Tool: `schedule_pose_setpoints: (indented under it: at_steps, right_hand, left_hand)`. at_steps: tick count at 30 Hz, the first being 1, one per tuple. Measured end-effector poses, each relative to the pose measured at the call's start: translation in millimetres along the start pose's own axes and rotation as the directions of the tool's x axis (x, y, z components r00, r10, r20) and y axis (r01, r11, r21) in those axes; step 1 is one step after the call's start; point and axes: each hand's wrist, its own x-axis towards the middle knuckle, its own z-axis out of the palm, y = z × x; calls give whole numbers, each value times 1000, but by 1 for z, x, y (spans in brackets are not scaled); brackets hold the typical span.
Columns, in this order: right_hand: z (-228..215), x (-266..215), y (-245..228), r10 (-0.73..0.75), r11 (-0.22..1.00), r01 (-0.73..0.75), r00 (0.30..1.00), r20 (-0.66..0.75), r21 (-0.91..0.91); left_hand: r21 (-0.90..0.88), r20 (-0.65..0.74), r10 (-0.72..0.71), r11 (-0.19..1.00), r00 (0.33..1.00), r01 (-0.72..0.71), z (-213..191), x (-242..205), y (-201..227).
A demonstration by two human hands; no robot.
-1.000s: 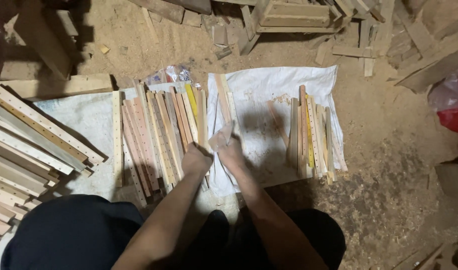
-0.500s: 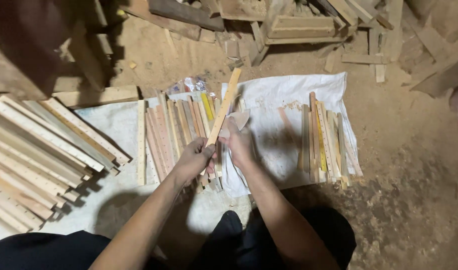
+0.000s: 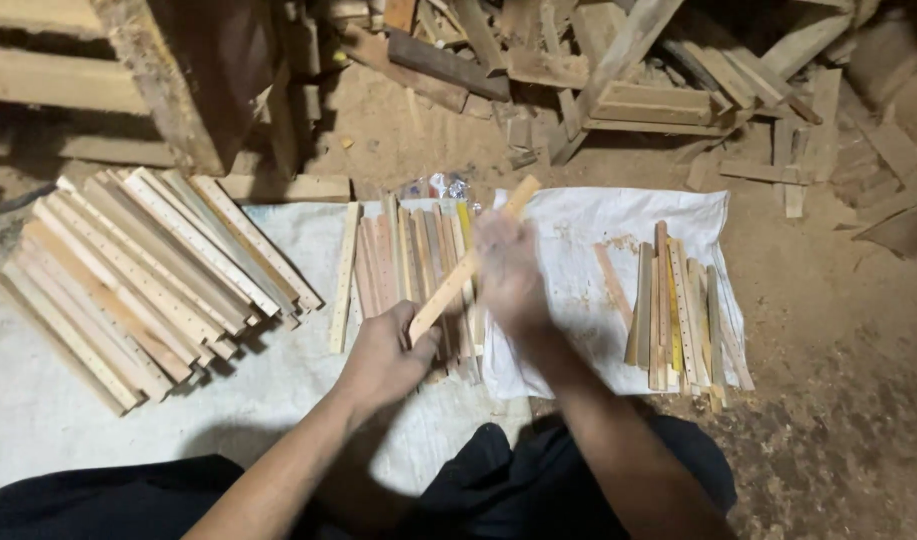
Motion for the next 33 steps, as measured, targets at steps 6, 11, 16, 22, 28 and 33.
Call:
schedule_pose_setpoints:
  at_steps: [6,11,16,22,28,33]
  right_hand:
    - [50,-27,-16,492,371,-152,869,-56,916]
    - [19,-7,-3,-27,960,11,998,-54,-281]
    - [14,29,-50,217,976,-215,974,70,-35]
    - [40,-11,-34,-67,986,84,990,122,-141]
    - [22,30,-57,104,989,-98,993,-53,109]
    - [33,-6,-47,-66,997,69,996,64,-42]
  left_hand:
    - [-93,-5,-9,996,1000,9,-15,-15,-13]
    - [-64,-36,0,998,999,-2,-36,-38,1]
    - [5,134,-104,995,986,104,-52,-45,-3]
    - [-116,149,-162,977,976,180,-70,-50,15]
    - [-322,330,-177,902,927,287,-61,-45,9]
    - [-314,358,-143,912,923,264,-60,-42,-5]
